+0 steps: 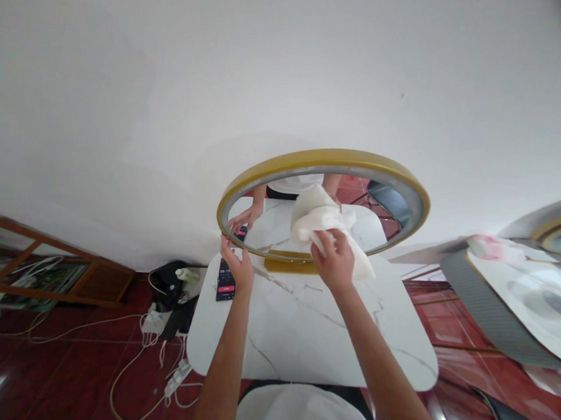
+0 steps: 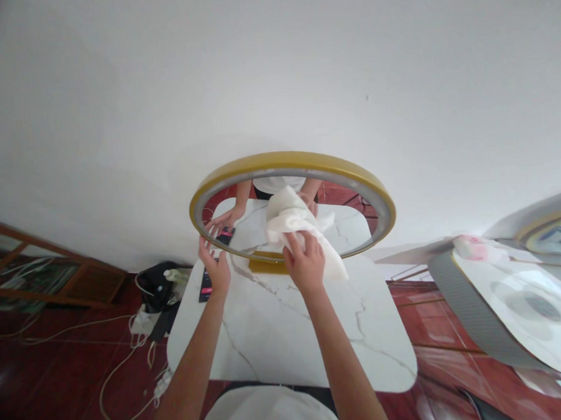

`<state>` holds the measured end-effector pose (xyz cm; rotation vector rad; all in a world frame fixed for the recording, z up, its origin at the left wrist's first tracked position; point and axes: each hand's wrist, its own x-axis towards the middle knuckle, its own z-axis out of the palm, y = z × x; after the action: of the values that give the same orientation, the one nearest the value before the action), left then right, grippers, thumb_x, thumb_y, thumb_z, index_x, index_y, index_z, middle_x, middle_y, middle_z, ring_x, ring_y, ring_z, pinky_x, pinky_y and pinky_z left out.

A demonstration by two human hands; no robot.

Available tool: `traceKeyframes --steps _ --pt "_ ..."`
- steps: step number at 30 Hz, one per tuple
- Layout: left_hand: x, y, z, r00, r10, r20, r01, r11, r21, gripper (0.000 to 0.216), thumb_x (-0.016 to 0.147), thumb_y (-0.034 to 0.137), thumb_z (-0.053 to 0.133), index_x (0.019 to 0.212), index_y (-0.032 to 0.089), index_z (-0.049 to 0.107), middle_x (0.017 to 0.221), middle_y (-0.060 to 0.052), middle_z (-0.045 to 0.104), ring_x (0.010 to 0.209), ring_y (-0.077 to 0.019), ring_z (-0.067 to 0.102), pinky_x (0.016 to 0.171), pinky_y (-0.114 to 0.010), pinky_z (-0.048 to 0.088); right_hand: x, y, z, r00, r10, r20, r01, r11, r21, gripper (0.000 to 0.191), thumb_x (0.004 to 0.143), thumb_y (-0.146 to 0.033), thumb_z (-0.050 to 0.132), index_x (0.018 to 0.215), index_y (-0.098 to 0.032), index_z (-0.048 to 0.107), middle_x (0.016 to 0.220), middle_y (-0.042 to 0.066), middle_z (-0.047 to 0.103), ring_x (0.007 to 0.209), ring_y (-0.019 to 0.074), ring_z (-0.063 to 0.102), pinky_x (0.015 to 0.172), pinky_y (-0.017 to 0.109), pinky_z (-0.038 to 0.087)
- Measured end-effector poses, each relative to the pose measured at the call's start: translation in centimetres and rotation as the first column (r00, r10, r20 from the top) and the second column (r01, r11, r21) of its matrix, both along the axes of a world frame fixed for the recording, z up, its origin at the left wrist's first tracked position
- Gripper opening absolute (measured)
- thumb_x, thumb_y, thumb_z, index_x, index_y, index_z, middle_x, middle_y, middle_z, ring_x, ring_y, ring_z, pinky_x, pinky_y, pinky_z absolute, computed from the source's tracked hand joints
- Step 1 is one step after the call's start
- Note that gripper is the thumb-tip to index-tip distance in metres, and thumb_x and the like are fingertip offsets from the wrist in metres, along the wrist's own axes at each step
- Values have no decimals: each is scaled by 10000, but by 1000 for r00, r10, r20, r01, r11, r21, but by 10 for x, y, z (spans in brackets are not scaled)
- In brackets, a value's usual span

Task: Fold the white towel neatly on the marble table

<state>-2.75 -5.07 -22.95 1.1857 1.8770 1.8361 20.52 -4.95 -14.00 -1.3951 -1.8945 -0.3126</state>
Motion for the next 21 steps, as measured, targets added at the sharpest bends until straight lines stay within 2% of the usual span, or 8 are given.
traceKeyframes --steps 3,6,9,14,16,18,21 --pt "3 3 3 1000 12 7 -12 1000 -9 727 789 133 525 1436 266 222 1476 -110 247 1333 -234 328 1051 -365 323 -21 2 -7 955 136 264 -101 985 -141 409 882 -243 496 1289 -292 492 1149 99 530 1036 247 486 808 347 435" --pt "6 2 3 999 19 28 -19 1000 -4 727 786 141 534 1432 278 228 1468 -108 251 1327 -237 335 1051 -372 323 -37 3 -16 874 284 395 -171 939 -297 482 872 -184 483 1329 -332 444 1177 88 539 1024 241 478 754 330 437" --pt "6 1 4 999 15 50 -15 1000 3 722 786 147 537 1428 286 238 1454 -107 269 1309 -232 360 1043 -368 335 -47 5 -12 855 323 407 -192 924 -329 525 870 -164 466 1358 -347 403 1194 83 532 1004 233 482 723 318 440" --pt "5 1 7 996 -1 85 1 1000 -3 721 788 176 565 1423 290 244 1465 -106 259 1311 -235 356 1025 -362 358 -65 9 17 914 240 326 -177 961 -212 554 891 -203 444 1414 -337 320 1223 100 490 1056 251 454 769 333 444" --pt "5 0 7 995 1 95 -1 1000 -7 711 795 194 570 1420 291 247 1468 -106 256 1313 -240 352 1024 -367 362 -76 10 21 914 252 317 -189 958 -214 556 895 -212 446 1418 -338 309 1235 101 482 1058 256 448 771 340 449" --pt "5 -1 8 995 -11 101 12 1000 -6 694 806 195 554 1420 299 246 1465 -100 261 1316 -233 348 1029 -368 359 -86 9 13 892 299 339 -216 941 -261 525 902 -227 443 1402 -340 330 1254 95 477 1053 254 448 755 338 459" --pt "3 -2 8 995 -31 95 31 1000 -2 672 816 186 537 1416 302 259 1455 -94 274 1320 -222 341 1034 -357 355 -97 6 -12 845 370 385 -227 901 -369 485 900 -210 453 1363 -330 374 1228 83 502 1016 230 473 686 300 469"
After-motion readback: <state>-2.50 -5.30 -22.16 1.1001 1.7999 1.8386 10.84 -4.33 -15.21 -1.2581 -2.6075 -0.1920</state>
